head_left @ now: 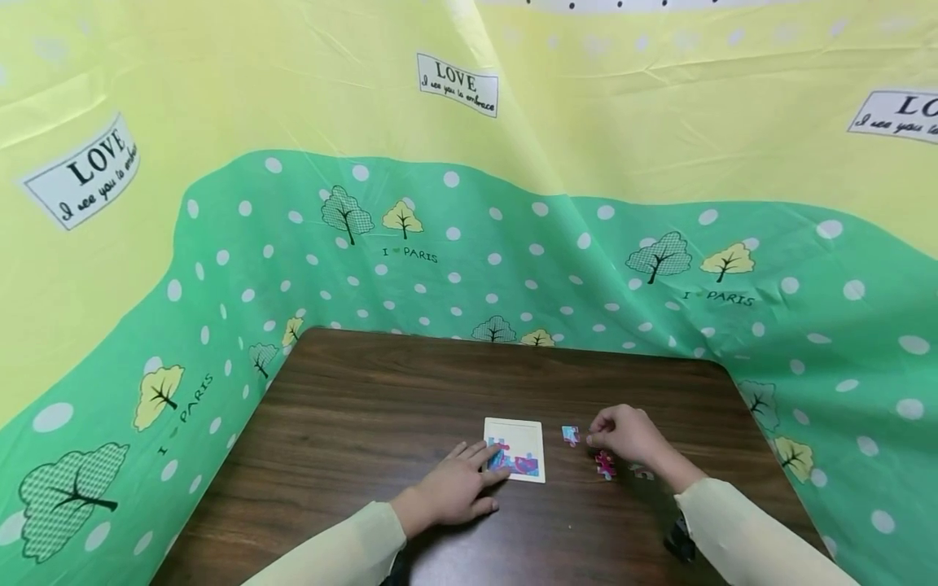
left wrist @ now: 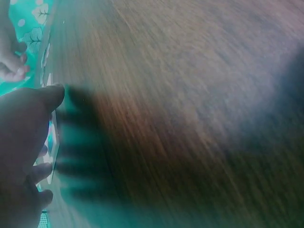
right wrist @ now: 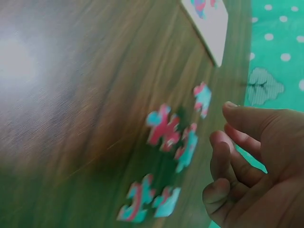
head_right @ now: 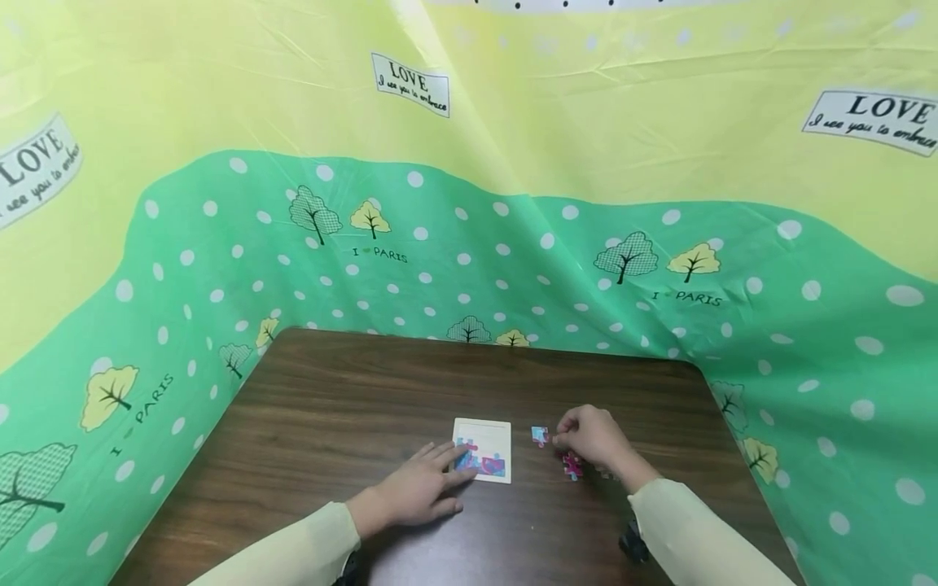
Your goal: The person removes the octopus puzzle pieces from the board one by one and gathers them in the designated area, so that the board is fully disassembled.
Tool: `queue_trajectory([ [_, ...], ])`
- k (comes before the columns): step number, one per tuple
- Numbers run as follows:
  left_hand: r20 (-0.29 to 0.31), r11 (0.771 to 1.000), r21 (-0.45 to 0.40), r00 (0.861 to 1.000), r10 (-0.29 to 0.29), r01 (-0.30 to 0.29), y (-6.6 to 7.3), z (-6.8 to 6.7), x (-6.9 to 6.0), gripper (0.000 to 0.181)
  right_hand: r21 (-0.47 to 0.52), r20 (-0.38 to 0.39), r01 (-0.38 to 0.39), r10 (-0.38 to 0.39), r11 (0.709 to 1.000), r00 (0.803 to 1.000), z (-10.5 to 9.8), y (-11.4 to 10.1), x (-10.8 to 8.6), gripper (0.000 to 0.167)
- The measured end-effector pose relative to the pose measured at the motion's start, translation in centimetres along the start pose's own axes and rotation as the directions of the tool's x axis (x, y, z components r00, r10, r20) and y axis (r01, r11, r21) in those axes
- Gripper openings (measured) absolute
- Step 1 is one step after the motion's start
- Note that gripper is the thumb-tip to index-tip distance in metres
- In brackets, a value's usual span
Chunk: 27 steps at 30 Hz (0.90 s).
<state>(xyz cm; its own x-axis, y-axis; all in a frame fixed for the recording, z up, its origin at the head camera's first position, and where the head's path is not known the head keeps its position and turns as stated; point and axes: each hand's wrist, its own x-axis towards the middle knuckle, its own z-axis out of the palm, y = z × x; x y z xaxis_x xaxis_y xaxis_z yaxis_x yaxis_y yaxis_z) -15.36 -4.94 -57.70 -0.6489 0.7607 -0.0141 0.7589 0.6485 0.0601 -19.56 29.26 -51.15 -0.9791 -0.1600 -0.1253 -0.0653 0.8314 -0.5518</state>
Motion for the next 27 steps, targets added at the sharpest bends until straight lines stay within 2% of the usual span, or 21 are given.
queue_trajectory([
  [6, 0.031, 0.997, -0.06, 0.998, -0.056, 0.058, -0.1, 0.0, -0.4, 0.059, 0.031, 0.039, 0.03, -0.031, 0.999, 0.999, 1.4, -3.0, 1.4, 0.008],
  [14, 0.063, 0.991, -0.104, 0.995, -0.081, 0.088, -0.3, -0.4, -0.8, 0.059, 0.04, 0.075, 0.072, -0.075, 0.997, 0.994, 4.5, -6.4, 2.9, 0.007],
  [21, 0.092, 0.988, -0.106, 0.991, -0.099, 0.108, -0.4, -0.3, -1.0, 0.059, 0.049, 0.123, 0.112, -0.117, 0.993, 0.986, 7.1, -8.2, 3.7, 0.011],
  [27, 0.083, 0.991, -0.093, 0.993, -0.087, 0.095, -0.5, -0.2, -0.9, 0.06, 0.024, 0.118, 0.148, -0.15, 0.989, 0.982, 8.4, -9.0, 4.2, 0.018],
])
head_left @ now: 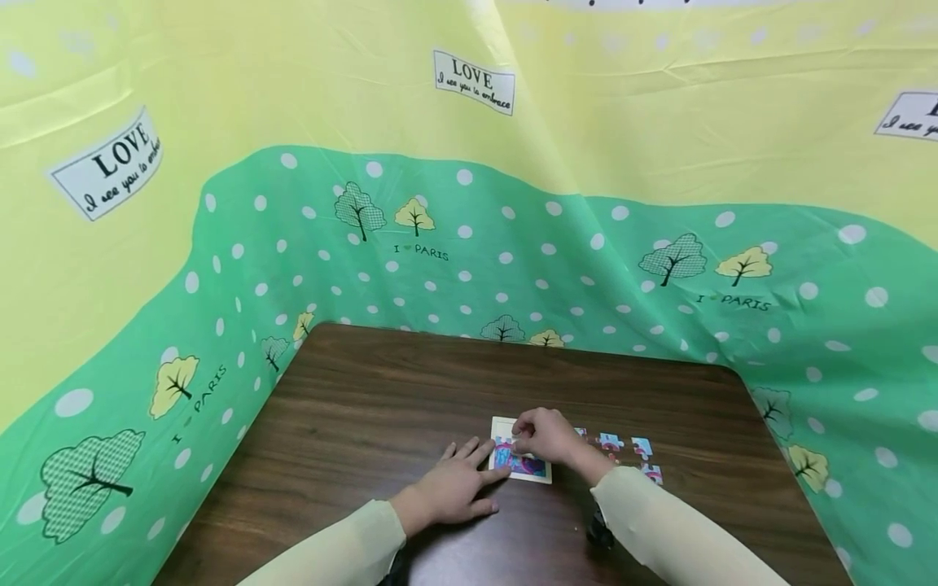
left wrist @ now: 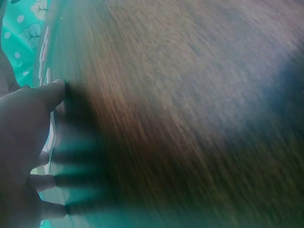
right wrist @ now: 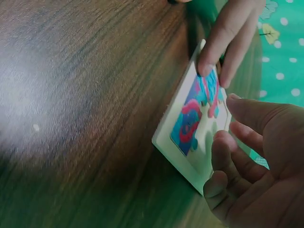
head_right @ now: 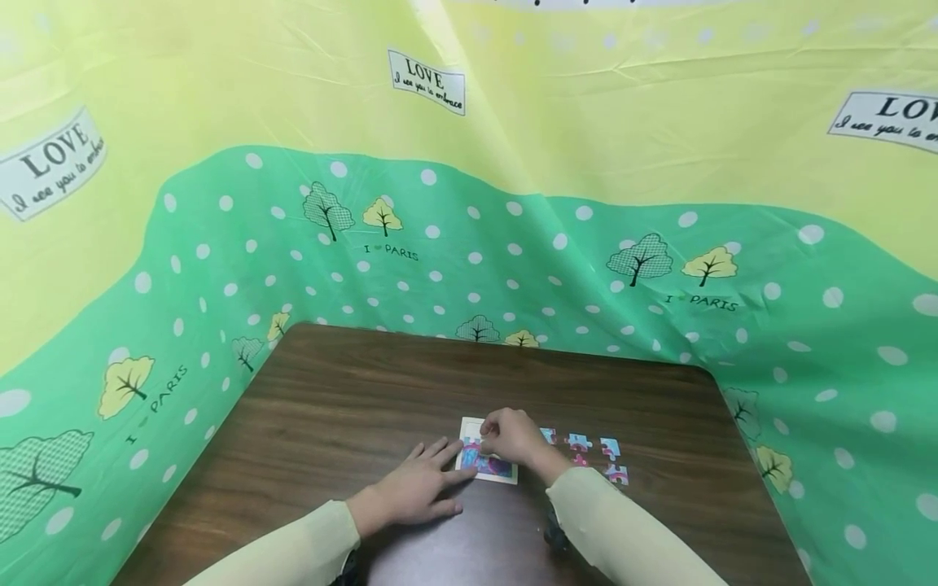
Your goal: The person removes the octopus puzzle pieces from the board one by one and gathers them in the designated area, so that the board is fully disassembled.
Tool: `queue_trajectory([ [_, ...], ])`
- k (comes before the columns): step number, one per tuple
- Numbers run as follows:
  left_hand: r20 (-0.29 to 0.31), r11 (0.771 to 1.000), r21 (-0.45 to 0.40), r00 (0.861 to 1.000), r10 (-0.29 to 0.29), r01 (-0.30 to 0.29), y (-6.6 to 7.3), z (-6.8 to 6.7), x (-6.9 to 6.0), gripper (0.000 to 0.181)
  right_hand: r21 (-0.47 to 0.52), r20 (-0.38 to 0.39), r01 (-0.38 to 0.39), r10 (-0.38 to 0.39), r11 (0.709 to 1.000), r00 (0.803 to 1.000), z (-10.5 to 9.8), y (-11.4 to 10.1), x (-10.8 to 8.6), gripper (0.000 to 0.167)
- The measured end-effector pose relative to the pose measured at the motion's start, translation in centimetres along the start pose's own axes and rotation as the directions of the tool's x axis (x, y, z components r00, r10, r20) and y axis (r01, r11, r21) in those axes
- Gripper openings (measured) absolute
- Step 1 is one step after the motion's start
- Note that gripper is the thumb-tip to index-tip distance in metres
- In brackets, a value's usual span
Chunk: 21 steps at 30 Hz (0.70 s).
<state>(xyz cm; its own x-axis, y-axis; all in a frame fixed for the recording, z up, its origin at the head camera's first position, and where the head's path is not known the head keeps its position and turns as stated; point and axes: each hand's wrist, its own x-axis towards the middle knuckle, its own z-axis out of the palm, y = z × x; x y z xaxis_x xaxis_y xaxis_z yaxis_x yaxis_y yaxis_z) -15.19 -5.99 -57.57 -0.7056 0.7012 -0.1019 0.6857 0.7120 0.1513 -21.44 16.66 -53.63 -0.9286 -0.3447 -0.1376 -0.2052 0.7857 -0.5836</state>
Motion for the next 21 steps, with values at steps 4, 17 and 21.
queue_trajectory([
  [4, -0.013, 1.0, 0.026, 1.0, 0.007, -0.006, 0.1, 0.1, 0.1, 0.061, -0.021, -0.003, -0.002, 0.002, 1.0, 1.0, 0.6, -0.1, 0.2, 0.019],
  [17, -0.01, 1.0, 0.02, 1.0, -0.007, 0.007, 0.2, 0.1, 0.0, 0.06, -0.07, -0.006, 0.001, -0.001, 0.998, 1.0, 1.8, 0.2, 1.0, 0.02],
  [21, -0.017, 1.0, 0.017, 1.0, -0.007, 0.007, 0.2, 0.1, 0.0, 0.059, -0.067, -0.017, 0.004, -0.005, 0.998, 1.0, 1.9, 0.5, 1.1, 0.021],
])
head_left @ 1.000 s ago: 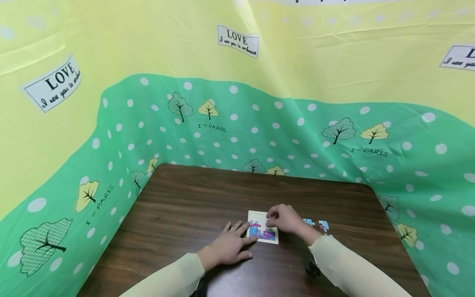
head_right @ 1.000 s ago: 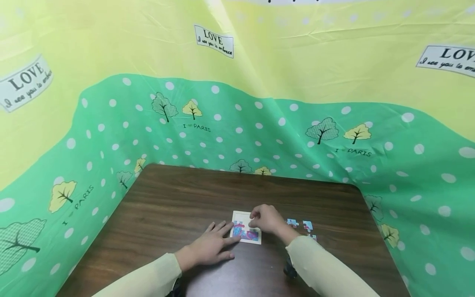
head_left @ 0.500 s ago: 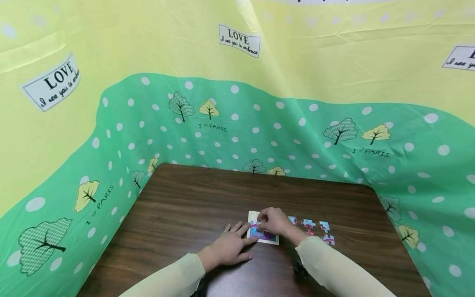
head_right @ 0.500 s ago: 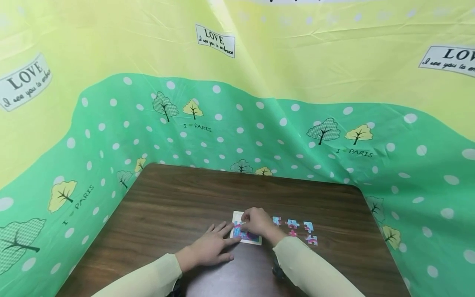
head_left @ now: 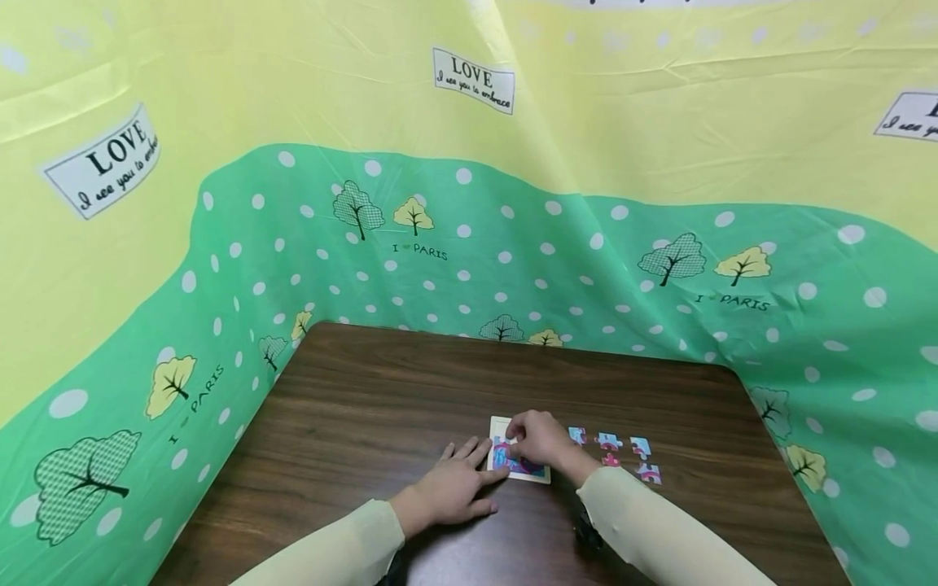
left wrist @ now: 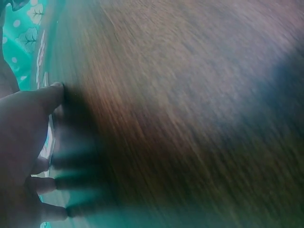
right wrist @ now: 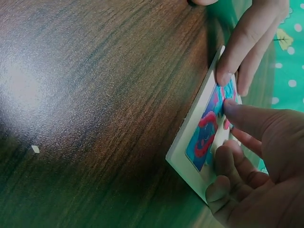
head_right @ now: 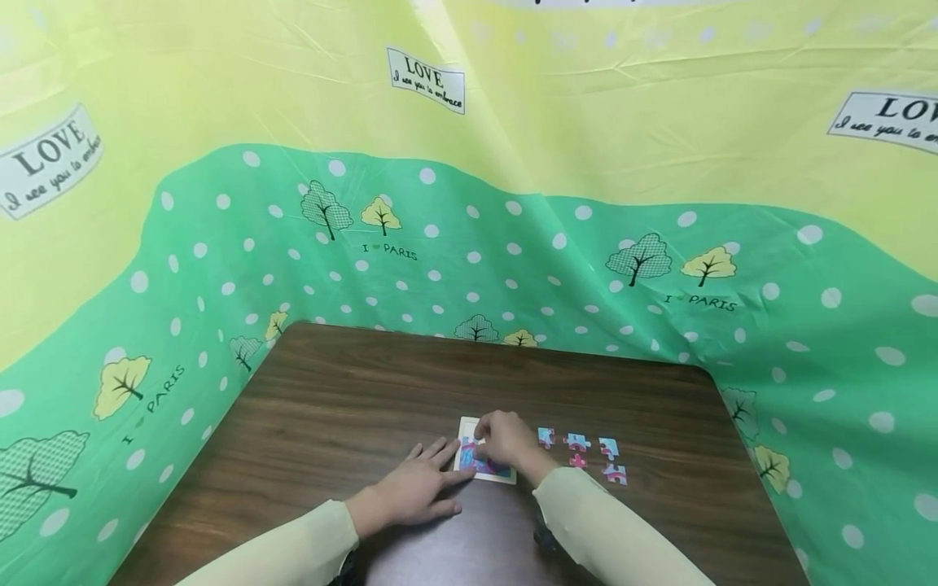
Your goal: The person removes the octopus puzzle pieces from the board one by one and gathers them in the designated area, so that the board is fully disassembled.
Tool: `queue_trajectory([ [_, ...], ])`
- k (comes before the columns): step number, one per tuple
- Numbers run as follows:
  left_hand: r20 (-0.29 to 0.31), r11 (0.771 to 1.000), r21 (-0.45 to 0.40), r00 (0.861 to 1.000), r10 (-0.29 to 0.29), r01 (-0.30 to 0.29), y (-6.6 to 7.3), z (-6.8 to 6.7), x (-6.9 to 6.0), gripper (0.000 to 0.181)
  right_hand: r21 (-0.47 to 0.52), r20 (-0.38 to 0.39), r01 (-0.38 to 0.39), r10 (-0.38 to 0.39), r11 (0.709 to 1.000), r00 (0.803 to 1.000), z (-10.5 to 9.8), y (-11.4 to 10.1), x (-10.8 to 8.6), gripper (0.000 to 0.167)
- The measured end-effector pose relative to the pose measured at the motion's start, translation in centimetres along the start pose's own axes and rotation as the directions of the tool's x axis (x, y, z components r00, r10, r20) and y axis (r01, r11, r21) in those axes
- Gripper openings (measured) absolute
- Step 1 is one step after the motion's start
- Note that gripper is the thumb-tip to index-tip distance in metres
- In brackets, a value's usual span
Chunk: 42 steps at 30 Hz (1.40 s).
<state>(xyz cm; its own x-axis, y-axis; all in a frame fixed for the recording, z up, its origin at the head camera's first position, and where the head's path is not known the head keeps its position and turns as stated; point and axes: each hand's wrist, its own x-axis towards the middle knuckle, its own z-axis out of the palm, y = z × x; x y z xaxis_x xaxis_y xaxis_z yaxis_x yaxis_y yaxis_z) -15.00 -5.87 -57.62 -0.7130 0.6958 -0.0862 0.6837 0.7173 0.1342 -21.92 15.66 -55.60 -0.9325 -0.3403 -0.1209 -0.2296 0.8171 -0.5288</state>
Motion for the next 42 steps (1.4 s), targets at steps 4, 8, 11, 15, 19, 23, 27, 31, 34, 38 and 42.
queue_trajectory([
  [4, -0.001, 1.0, -0.001, 1.0, -0.003, 0.003, 0.06, -0.09, 0.0, 0.059, 0.013, -0.004, -0.001, 0.001, 1.0, 1.0, -0.02, 0.03, 0.0, 0.021],
  [8, 0.005, 1.0, -0.002, 1.0, -0.006, 0.006, 0.12, -0.15, 0.04, 0.06, 0.023, -0.002, -0.007, 0.007, 1.0, 1.0, -0.09, -0.03, -0.03, 0.022],
  [11, 0.008, 1.0, -0.012, 1.0, -0.009, 0.009, 0.16, -0.14, 0.07, 0.06, 0.042, 0.004, -0.02, 0.02, 0.999, 1.0, -0.12, -0.07, -0.03, 0.022],
  [15, 0.01, 1.0, -0.02, 1.0, -0.012, 0.012, 0.16, -0.13, 0.09, 0.06, 0.05, -0.004, -0.016, 0.016, 0.999, 1.0, -0.16, -0.07, -0.01, 0.023],
  [19, 0.011, 1.0, -0.015, 1.0, -0.017, 0.017, 0.19, -0.12, 0.11, 0.06, 0.069, -0.014, -0.004, 0.005, 0.998, 1.0, -0.33, -0.16, -0.13, 0.019],
  [23, 0.015, 1.0, -0.015, 1.0, -0.024, 0.024, 0.18, -0.03, 0.14, 0.061, 0.111, -0.009, -0.003, 0.004, 0.994, 1.0, -0.51, -0.15, -0.18, 0.016],
  [27, 0.014, 1.0, -0.018, 1.0, -0.024, 0.024, 0.15, -0.01, 0.12, 0.061, 0.128, -0.011, 0.003, -0.001, 0.992, 1.0, -0.58, -0.14, -0.12, 0.013],
  [31, 0.007, 1.0, -0.009, 1.0, -0.019, 0.019, 0.1, -0.04, 0.05, 0.061, 0.137, -0.021, 0.01, -0.007, 0.991, 1.0, -0.64, -0.22, -0.07, 0.011],
  [34, 0.01, 1.0, -0.012, 1.0, -0.021, 0.021, 0.09, -0.13, 0.0, 0.061, 0.141, -0.023, 0.017, -0.014, 0.99, 1.0, -0.76, -0.24, -0.1, 0.01],
  [38, 0.013, 1.0, -0.016, 1.0, -0.022, 0.022, 0.17, -0.15, -0.04, 0.061, 0.144, -0.011, 0.012, -0.01, 0.989, 1.0, -0.74, -0.11, -0.12, 0.011],
  [42, 0.008, 1.0, -0.016, 1.0, -0.017, 0.017, 0.32, -0.12, -0.1, 0.061, 0.162, 0.0, 0.002, -0.002, 0.987, 1.0, -0.7, -0.08, -0.19, 0.011],
])
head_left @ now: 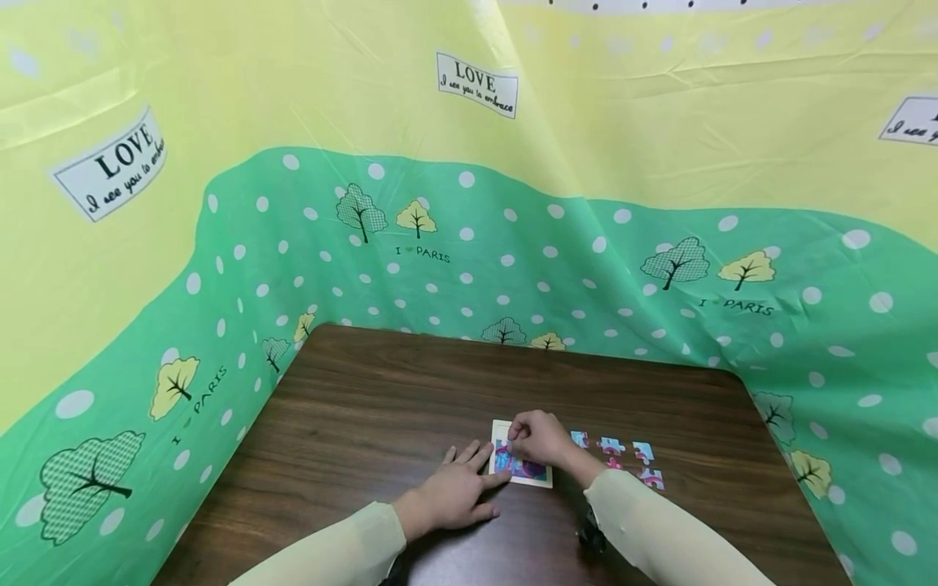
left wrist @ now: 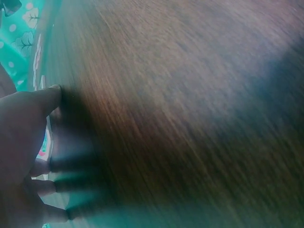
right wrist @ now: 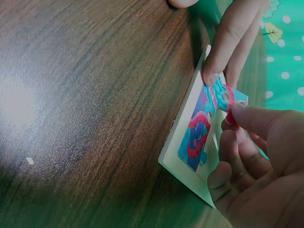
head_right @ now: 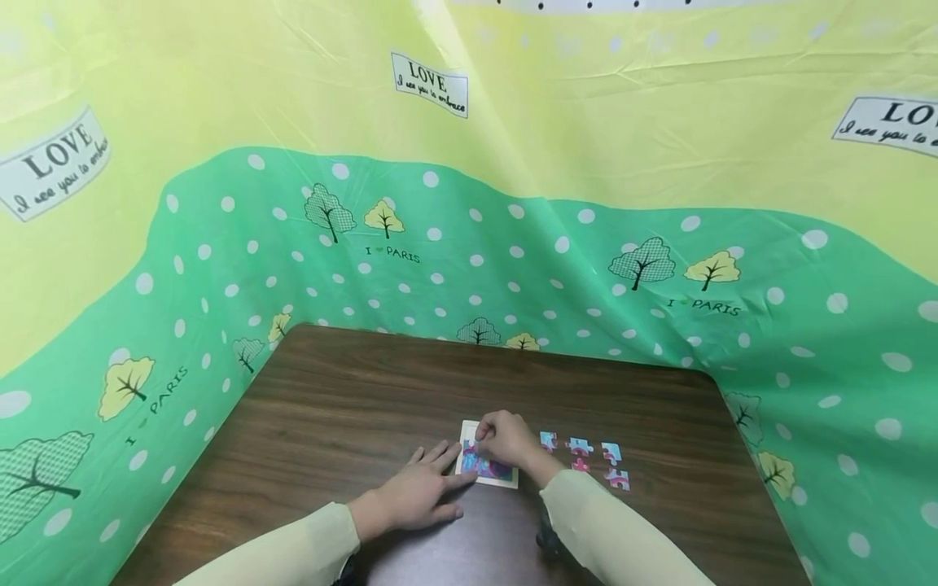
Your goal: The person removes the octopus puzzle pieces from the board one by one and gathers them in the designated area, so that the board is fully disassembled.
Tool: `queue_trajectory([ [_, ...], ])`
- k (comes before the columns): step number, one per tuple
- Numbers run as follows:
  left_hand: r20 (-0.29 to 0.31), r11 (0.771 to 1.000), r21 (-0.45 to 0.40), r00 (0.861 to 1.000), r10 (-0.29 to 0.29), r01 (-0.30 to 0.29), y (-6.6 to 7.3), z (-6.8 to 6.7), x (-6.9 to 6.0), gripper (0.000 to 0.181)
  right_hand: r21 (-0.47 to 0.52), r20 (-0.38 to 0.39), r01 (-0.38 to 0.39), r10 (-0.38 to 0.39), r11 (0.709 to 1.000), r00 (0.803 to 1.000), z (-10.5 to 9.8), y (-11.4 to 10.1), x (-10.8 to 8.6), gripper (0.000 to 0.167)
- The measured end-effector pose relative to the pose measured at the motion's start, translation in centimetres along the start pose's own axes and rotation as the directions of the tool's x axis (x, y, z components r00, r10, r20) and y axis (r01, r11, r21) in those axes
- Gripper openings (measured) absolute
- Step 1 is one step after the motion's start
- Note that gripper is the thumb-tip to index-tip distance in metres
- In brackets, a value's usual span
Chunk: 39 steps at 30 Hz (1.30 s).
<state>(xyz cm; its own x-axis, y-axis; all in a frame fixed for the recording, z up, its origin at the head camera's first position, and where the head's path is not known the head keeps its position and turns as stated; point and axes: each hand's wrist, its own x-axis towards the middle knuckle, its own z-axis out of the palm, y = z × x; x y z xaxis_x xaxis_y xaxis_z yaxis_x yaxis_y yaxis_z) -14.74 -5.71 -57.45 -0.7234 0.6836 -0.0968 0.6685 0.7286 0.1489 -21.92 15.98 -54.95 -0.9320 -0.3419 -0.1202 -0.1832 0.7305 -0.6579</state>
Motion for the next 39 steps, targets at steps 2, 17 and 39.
queue_trajectory([
  [2, 0.0, 1.0, -0.004, 1.0, -0.001, 0.001, 0.1, 0.0, 0.0, 0.061, 0.012, -0.001, -0.008, 0.008, 1.0, 1.0, 0.0, 0.0, 0.0, 0.011],
  [17, 0.012, 1.0, -0.003, 1.0, -0.014, 0.014, 0.2, 0.0, 0.0, 0.061, 0.164, 0.022, -0.077, 0.075, 0.983, 0.997, -2.0, 0.8, -0.9, 0.006],
  [39, 0.004, 0.999, -0.029, 1.0, -0.02, 0.02, 0.3, -0.2, -0.1, 0.062, 0.158, -0.032, -0.127, 0.133, 0.979, 0.991, -6.1, 5.5, -5.4, 0.005],
])
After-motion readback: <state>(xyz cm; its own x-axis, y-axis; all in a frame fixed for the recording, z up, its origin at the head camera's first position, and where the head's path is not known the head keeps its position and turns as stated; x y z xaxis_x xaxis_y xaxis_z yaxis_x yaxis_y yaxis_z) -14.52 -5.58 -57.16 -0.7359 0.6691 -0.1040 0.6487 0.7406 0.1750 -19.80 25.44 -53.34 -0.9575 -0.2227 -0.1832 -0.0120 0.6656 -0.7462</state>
